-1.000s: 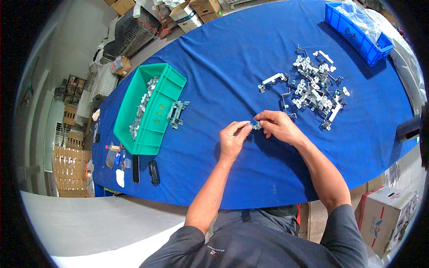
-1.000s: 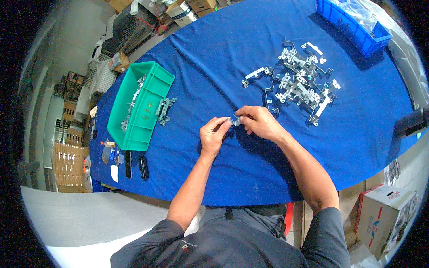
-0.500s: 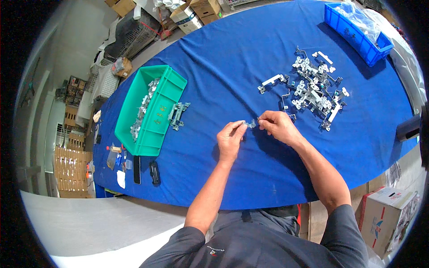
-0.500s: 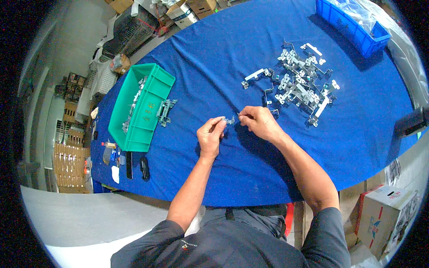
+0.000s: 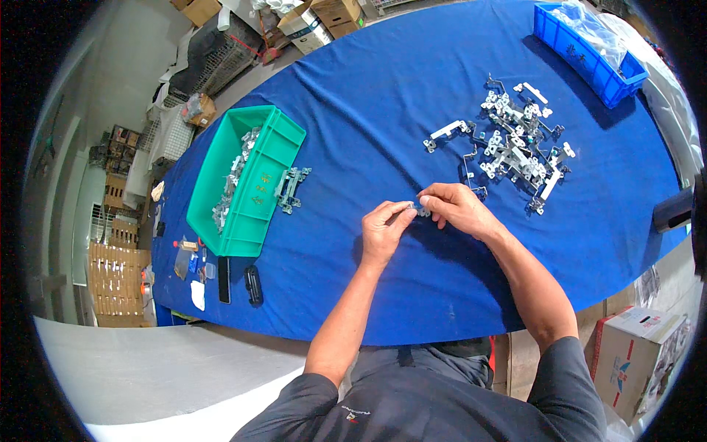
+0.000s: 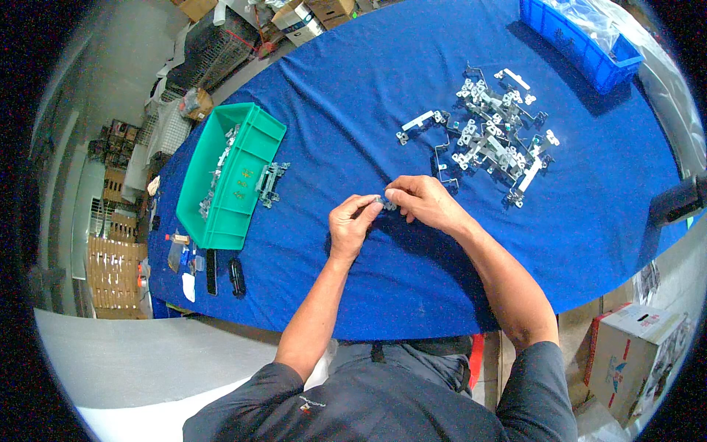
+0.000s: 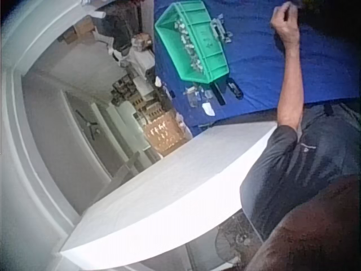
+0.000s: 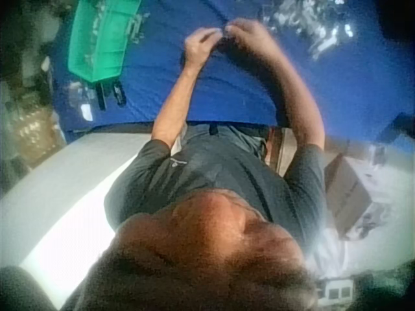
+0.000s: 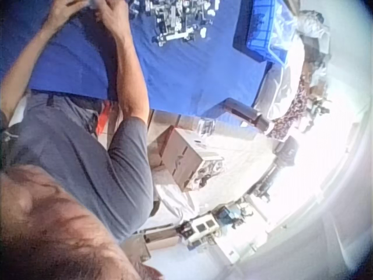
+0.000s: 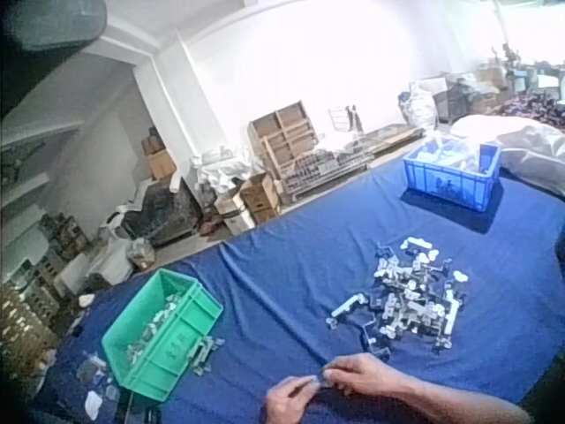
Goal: The person assembles small metal brackets by hand, fitting the component pieces together at a work table.
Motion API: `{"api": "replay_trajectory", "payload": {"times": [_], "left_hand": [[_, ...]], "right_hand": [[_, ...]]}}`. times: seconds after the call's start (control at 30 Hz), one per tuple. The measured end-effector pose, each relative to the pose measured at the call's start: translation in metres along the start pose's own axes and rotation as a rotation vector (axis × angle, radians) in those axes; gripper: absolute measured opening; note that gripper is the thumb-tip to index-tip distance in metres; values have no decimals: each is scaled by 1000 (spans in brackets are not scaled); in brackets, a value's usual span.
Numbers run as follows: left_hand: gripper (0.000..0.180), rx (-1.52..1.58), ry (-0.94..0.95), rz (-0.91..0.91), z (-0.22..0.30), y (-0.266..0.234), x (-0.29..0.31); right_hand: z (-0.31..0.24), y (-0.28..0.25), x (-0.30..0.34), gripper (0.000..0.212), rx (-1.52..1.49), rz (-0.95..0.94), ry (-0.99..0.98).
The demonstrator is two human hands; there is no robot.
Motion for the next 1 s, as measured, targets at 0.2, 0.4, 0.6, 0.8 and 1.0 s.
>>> {"api": "replay_trajectory", "payload": {"times": [0.2,0.4,0.6,0.8,1.0], "left_hand": [[14,-151,122,-116,15,11,0],[13,167,-79,115,-12,-10,1],[16,166,-89,57,-13,-4,1],[15,14,6,10,-3,-2,1],[13,-95,100,-80,8,6,0]], "right_hand": [[-6,-4,1,21,78,88,-51],[-8,-10,2,19,201,96,3],[-6,0,2,19,285,55,-110],[-4,0,2,23,68,30,-18],[4,5,0,23,29,-42,-11]]}}
Point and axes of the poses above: each hand's wrist, its own x-axis away from the middle knuckle, its own y-axis out of the palm, z = x × y, the point moved 9 cm from there along -x, towards the middle knuckle, and after that the axes turned 4 degrees about z, right-handed, at the moved point
